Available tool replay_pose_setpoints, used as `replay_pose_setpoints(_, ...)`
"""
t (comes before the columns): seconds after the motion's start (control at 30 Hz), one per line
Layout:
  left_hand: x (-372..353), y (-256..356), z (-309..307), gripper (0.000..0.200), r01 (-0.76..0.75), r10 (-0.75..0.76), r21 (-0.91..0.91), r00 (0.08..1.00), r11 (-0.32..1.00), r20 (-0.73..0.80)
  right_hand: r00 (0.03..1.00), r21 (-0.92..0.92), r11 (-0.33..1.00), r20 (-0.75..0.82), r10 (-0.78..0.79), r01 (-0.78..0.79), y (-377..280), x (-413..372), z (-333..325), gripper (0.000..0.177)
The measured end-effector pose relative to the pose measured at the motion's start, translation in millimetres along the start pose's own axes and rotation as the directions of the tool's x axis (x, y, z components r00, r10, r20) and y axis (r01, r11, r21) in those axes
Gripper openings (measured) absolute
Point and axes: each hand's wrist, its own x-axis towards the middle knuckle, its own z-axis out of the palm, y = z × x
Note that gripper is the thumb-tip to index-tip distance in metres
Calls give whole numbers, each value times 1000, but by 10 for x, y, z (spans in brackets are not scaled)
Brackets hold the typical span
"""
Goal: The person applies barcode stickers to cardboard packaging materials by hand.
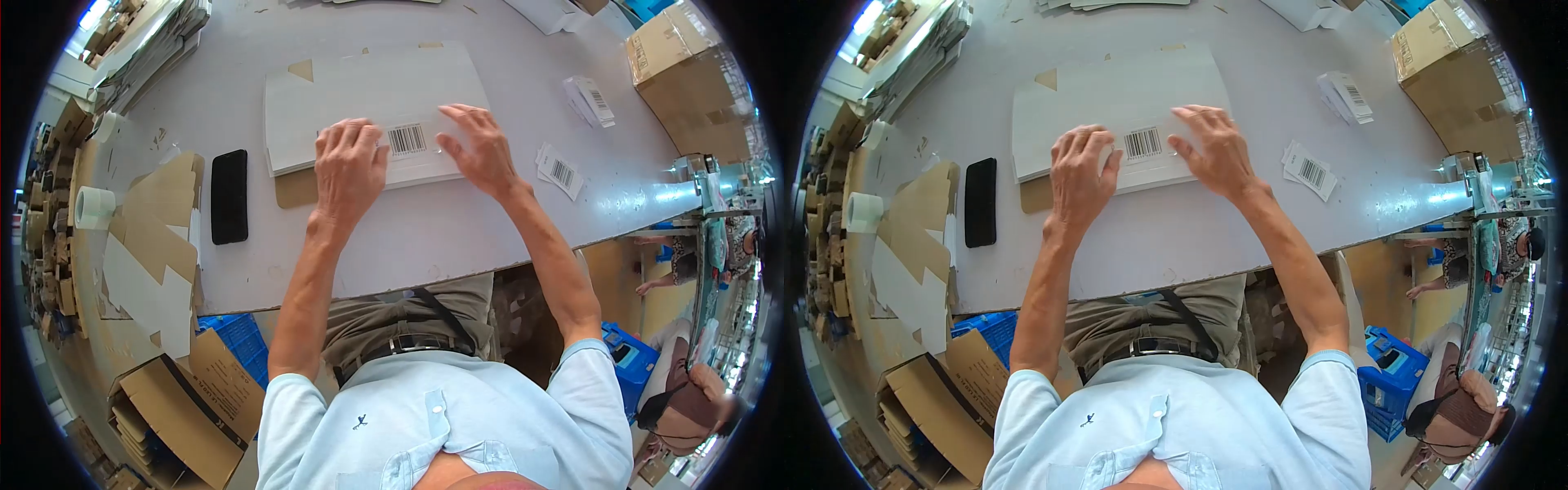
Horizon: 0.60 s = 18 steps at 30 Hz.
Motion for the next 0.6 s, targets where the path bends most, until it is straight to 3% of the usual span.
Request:
replay_pose_setpoints(0.03, -6, 28, 17, 31, -123, 123, 40, 992, 992, -9, 1000, 1, 1000, 4, 9, -9, -2, -70, 23, 56)
replay_pose_setpoints(0.07, -21, 53, 30, 41, -246, 248, 79, 969, 966, -12, 991, -175, 981, 116, -67, 87, -3, -139, 40, 62)
replay_pose_setpoints(0.1, -35, 31, 29, 41, -251, 252, 78, 968, 965, -8, 964, -333, 921, 235, -125, 200, -24, -146, 27, 69)
replay_pose_setpoints(0.17, -108, -92, -7, 55, -206, 183, 56, 943, 977, 277, 951, -322, 931, 302, -70, 171, -21, -130, -101, 70)
replay_pose_setpoints(0.2, -142, -158, -19, 55, -209, 186, 56, 942, 976, 278, 930, -313, 938, 367, -22, 145, -14, -119, -164, 72)
replay_pose_setpoints(0.33, -255, -327, -83, 55, -267, 260, -13, 929, 964, 264, 924, -164, 983, 383, -15, 84, 1, -154, -194, 74)
replay_pose_setpoints(0.5, -295, -315, -125, 50, -312, 309, -32, 910, 949, 275, 906, -305, 915, 403, -127, 263, -152, -357, -272, 59)
replay_pose_setpoints(0.6, -344, -368, -133, 39, -303, 316, -91, 922, 948, 222, 894, -319, 915, 440, -87, 246, -16, -364, -438, 50)
